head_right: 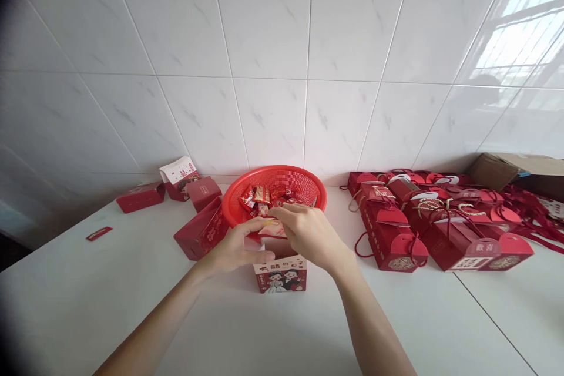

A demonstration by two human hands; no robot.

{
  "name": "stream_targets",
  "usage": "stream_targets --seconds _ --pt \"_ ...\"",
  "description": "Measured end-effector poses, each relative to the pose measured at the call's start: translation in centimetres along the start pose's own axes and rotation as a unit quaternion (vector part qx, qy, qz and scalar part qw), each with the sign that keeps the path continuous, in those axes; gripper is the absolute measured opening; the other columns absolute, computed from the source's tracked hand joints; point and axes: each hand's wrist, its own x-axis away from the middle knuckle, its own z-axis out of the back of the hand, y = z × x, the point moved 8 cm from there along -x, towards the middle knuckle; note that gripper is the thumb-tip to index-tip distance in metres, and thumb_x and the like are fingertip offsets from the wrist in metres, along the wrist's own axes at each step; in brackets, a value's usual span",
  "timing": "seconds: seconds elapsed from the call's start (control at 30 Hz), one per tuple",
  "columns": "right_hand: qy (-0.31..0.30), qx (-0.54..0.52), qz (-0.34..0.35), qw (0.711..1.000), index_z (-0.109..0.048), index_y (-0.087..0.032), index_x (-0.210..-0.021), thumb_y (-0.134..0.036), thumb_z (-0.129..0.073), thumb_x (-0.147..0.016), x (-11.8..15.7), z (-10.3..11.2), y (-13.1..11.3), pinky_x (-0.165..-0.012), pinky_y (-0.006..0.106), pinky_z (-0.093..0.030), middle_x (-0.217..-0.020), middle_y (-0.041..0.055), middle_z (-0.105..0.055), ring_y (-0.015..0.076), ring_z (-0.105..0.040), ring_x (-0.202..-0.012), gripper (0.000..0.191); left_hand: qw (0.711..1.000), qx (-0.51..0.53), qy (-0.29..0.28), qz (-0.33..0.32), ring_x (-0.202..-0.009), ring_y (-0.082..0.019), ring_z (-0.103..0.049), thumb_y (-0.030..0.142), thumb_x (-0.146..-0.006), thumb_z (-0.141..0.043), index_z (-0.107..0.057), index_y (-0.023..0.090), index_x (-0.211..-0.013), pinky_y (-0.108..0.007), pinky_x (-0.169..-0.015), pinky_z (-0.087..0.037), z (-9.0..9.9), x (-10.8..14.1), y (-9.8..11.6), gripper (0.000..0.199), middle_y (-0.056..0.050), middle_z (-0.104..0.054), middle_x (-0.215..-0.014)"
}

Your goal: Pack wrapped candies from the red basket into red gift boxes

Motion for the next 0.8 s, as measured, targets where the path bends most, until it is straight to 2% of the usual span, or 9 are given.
stream_targets --seconds 0.13,0.2,0.37,0.53,0.67,0.8 --pt "-0.050 0.033 -0.025 0.998 -0.068 -0.019 -0.082 0.006 -0.046 -0.086 -0.1 -0.6 -0.2 -0.055 0.023 -0.030 -0.076 0.0028 -0.065 0.0128 -0.051 -0.063 0.033 1.000 0.014 -0.006 -0.004 -0.138 -0.033 -0.050 0.044 -0.071 -0.087 -0.068 0.026 -0.129 -0.049 -0.117 -0.037 -0.1 0.1 0.0 0.063 -0.010 -0.062 -0.141" --pt "-0.058 0.037 -0.031 0.997 -0.066 -0.018 -0.077 0.009 -0.047 -0.083 -0.1 -0.4 -0.4 -0.055 0.023 -0.027 -0.073 0.0017 -0.062 0.0125 -0.049 -0.064 0.034 1.000 0.015 0.002 0.001 -0.138 -0.034 -0.049 0.044 -0.070 -0.089 -0.068 0.026 -0.128 -0.049 -0.116 -0.039 -0.1 0.1 -0.3 0.064 -0.010 -0.061 -0.142" --pt "-0.073 0.046 -0.019 0.996 -0.070 -0.017 -0.083 0.009 -0.050 -0.084 -0.1 -1.0 -0.7 -0.060 0.025 -0.030 -0.080 0.0041 -0.065 0.0146 -0.055 -0.074 0.033 1.000 0.011 0.000 -0.004 -0.131 -0.035 -0.055 0.044 -0.071 -0.087 -0.069 0.026 -0.124 -0.049 -0.112 -0.044 -0.3 0.0 -0.6 0.059 -0.010 -0.062 -0.139" --pt "-0.095 0.061 -0.052 0.992 -0.075 -0.019 -0.090 0.005 -0.052 -0.086 -0.4 -1.8 -0.5 -0.060 0.026 -0.032 -0.084 0.0055 -0.068 0.0157 -0.057 -0.076 0.034 1.000 0.009 -0.009 -0.021 -0.131 -0.034 -0.055 0.043 -0.071 -0.087 -0.072 0.028 -0.119 -0.046 -0.112 -0.043 -0.5 -0.1 0.2 0.053 -0.007 -0.064 -0.137" --pt "-0.141 0.049 -0.024 0.989 -0.075 -0.019 -0.098 0.000 -0.058 -0.087 -0.5 -2.9 -1.3 -0.065 0.026 -0.036 -0.087 0.0067 -0.070 0.0181 -0.060 -0.084 0.028 0.999 0.002 -0.006 -0.038 -0.125 -0.032 -0.059 0.041 -0.071 -0.086 -0.074 0.026 -0.115 -0.046 -0.110 -0.045 -0.4 -0.1 0.7 0.048 -0.007 -0.068 -0.128" --pt "-0.114 0.073 -0.047 0.990 -0.068 -0.017 -0.096 -0.001 -0.056 -0.090 -0.4 -2.2 -0.4 -0.065 0.026 -0.035 -0.090 0.0068 -0.070 0.0176 -0.060 -0.083 0.021 1.000 0.009 0.001 -0.029 -0.133 -0.034 -0.054 0.041 -0.072 -0.086 -0.072 0.029 -0.123 -0.047 -0.114 -0.043 -0.3 -0.1 0.4 0.054 -0.008 -0.068 -0.131"
